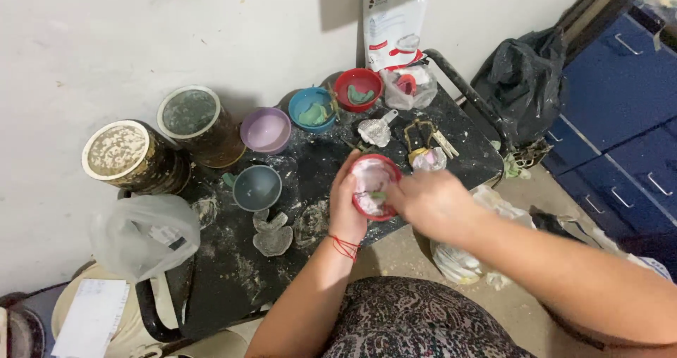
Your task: Mixing dental plaster or impression material in a bowl and preparing putty for a model
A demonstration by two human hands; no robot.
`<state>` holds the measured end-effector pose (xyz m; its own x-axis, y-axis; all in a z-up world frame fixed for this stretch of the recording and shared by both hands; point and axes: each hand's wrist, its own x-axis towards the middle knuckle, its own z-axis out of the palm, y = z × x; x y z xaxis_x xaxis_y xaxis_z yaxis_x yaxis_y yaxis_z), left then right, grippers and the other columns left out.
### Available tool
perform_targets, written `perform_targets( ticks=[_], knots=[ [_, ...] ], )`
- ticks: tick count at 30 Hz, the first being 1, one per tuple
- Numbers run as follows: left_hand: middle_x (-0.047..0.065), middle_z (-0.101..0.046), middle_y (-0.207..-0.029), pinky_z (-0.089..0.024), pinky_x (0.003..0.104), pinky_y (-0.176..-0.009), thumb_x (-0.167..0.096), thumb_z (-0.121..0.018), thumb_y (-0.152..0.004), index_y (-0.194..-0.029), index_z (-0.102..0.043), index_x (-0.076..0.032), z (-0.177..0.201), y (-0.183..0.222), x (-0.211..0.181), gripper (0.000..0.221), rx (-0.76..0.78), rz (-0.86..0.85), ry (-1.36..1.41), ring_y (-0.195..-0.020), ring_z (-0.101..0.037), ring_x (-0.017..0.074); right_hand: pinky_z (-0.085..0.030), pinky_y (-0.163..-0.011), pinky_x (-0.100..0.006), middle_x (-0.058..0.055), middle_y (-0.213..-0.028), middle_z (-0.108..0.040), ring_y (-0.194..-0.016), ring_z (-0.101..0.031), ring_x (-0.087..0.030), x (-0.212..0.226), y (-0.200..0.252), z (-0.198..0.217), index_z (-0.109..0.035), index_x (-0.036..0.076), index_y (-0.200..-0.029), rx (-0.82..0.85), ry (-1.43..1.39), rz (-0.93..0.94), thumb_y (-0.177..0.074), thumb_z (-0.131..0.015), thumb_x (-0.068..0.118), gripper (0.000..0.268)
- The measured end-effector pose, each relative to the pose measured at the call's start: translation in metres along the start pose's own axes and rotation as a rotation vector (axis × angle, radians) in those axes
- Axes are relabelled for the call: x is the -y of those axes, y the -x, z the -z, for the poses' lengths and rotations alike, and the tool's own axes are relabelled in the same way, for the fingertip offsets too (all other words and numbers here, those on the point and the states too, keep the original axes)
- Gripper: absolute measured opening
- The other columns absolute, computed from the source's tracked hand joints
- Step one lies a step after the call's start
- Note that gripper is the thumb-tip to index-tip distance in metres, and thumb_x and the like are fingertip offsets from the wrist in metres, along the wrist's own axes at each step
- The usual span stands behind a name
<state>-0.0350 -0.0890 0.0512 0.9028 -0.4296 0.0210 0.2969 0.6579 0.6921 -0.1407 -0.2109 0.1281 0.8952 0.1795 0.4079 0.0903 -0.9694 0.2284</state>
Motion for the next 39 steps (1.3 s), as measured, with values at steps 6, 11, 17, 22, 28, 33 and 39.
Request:
perform_targets(
  ticks=[6, 11, 17, 22, 28, 33, 39],
  knots=[
    [0.015, -0.073, -0.118, -0.062, 0.036, -0.086, -0.03, -0.072, -0.079, -0.131, -0.068, -0.002, 0.005, 0.004, -0.002, 0.059, 0.049, 0.03, -0.109, -0.104, -0.072, 0.0228, -0.059, -0.068, -0.047, -0.009, -0.075, -0.074, -0.076, -0.075, -0.032, -0.03, -0.022, 0.018, -0.075, 0.018, -0.092, 0.422, -0.178, -0.41, -0.098, -0.061, 0.041, 0.028],
    [0.015, -0.07, -0.121, -0.06, 0.031, -0.087, -0.03, -0.075, -0.076, -0.132, -0.065, -0.002, 0.034, -0.009, 0.016, 0.063, -0.053, -0.114, -0.061, -0.107, -0.069, 0.0212, -0.062, -0.082, -0.042, -0.013, -0.092, -0.082, -0.097, -0.08, -0.028, 0.012, -0.018, 0.052, -0.08, 0.009, -0.113, 0.808, -0.613, -0.751, -0.103, -0.057, 0.049, 0.047],
    [0.021, -0.069, -0.119, -0.062, 0.042, -0.091, -0.046, -0.073, -0.09, -0.141, -0.061, -0.003, 0.006, -0.004, 0.007, 0.067, 0.113, 0.237, -0.135, -0.107, -0.069, 0.0306, -0.052, -0.052, -0.03, 0.002, -0.06, -0.065, -0.056, -0.064, -0.016, -0.022, -0.004, 0.011, -0.073, 0.02, -0.087, 0.051, 0.086, 0.026, -0.096, -0.067, 0.027, 0.013],
    [0.015, -0.072, -0.112, -0.061, 0.033, -0.081, -0.024, -0.074, -0.081, -0.127, -0.071, -0.003, -0.008, 0.009, -0.006, 0.05, -0.013, 0.094, -0.18, -0.099, -0.07, 0.0237, -0.061, -0.075, -0.048, -0.013, -0.085, -0.078, -0.087, -0.077, -0.034, -0.027, -0.012, 0.02, -0.079, 0.017, -0.101, 0.483, -0.269, -0.522, -0.098, -0.062, 0.042, 0.03],
    [0.019, -0.069, -0.126, -0.058, 0.038, -0.091, -0.02, -0.073, -0.079, -0.131, -0.067, -0.003, 0.012, -0.018, 0.001, 0.055, -0.028, -0.014, -0.222, -0.113, -0.066, 0.0285, -0.061, -0.079, -0.045, -0.011, -0.084, -0.079, -0.09, -0.076, -0.034, -0.001, -0.005, 0.015, -0.083, 0.018, -0.099, 0.61, -0.447, -0.594, -0.095, -0.064, 0.043, 0.032],
    [0.027, -0.062, -0.134, -0.058, 0.049, -0.1, -0.038, -0.068, -0.093, -0.146, -0.059, -0.005, -0.006, -0.006, -0.001, 0.063, 0.125, 0.294, -0.28, -0.119, -0.064, 0.0393, -0.058, -0.067, -0.032, -0.001, -0.074, -0.074, -0.07, -0.072, -0.016, -0.037, -0.023, 0.017, -0.079, 0.023, -0.101, 0.139, 0.071, 0.105, -0.093, -0.07, 0.033, 0.016],
    [0.016, -0.076, -0.109, -0.058, 0.032, -0.085, -0.02, -0.079, -0.074, -0.115, -0.079, -0.004, -0.003, -0.004, -0.006, 0.044, 0.012, 0.046, -0.298, -0.099, -0.07, 0.0208, -0.06, -0.075, -0.052, -0.017, -0.081, -0.078, -0.086, -0.078, -0.039, -0.033, -0.01, 0.001, -0.077, 0.016, -0.099, 0.627, -0.277, -0.539, -0.101, -0.056, 0.045, 0.036]
  ],
)
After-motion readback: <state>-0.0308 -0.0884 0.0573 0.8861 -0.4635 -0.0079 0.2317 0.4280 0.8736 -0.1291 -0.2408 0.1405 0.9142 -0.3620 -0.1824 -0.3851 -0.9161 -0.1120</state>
